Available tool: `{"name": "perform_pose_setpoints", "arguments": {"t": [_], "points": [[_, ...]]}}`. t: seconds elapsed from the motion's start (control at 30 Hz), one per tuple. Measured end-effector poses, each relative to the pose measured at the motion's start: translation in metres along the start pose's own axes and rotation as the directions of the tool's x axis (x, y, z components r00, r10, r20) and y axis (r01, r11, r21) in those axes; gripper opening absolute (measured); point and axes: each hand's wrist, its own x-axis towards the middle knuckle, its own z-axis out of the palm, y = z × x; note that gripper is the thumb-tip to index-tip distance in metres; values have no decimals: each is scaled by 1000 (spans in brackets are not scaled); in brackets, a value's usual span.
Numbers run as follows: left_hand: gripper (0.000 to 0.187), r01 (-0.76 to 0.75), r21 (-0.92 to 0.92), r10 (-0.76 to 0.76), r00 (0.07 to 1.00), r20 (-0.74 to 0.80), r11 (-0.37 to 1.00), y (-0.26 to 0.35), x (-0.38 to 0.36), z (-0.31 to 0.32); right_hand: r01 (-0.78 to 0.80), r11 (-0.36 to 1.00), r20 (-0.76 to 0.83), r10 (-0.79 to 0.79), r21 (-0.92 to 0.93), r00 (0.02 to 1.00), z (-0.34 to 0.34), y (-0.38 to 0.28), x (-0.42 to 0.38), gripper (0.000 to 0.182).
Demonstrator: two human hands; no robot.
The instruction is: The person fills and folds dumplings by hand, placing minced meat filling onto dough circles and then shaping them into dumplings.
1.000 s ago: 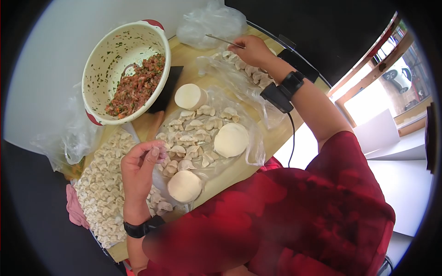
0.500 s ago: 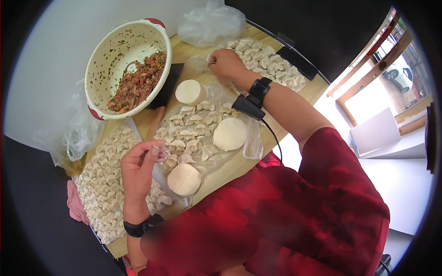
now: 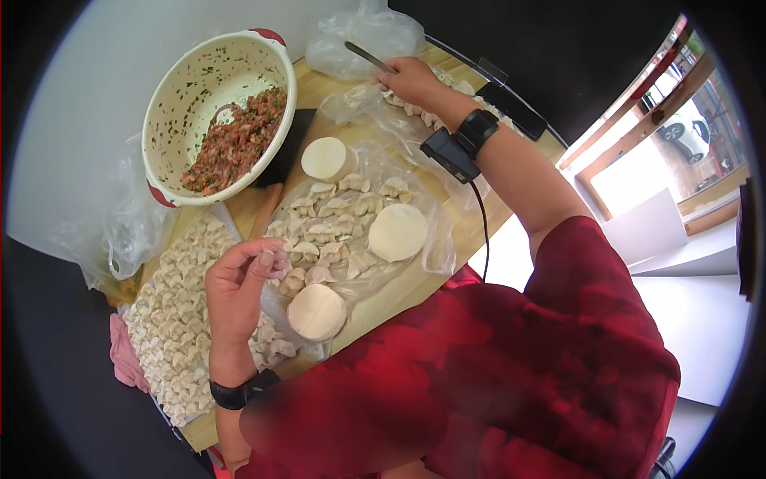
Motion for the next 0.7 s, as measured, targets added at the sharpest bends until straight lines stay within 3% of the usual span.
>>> {"name": "perform_pose_setpoints", "arguments": {"t": [0.07,0.13,0.17,0.23,0.37,0.43,0.57,0.7], "points": [[18,-4,-11,4,1000,14,1000,0,2,3,-18,996,5,19,-84,1000,-2,3,-8,24],[18,7,-11,-6,1000,23,1000,-1,3,5,92,936,4,-96,-340,995,8,7,-36,29],[18,5,-7,-5,1000,29,1000,-1,3,6,88,937,-3,-94,-337,996,16,11,-42,29],[18,17,-1,-17,1000,24,1000,0,2,7,243,893,-66,-288,-378,955,40,14,-47,32],[18,19,42,-20,1000,21,999,6,-1,6,234,877,-134,-315,-420,940,66,-1,-38,29],[19,8,53,-8,1000,-4,999,6,-2,2,155,831,5,-180,-534,984,72,-5,-27,22],[19,23,37,-23,1000,-10,999,4,-5,1,111,883,-39,-145,-456,989,87,-2,-13,20],[19,23,40,-23,1000,-4,999,1,-3,1,82,962,-53,-99,-262,994,95,-1,-9,20]]}}
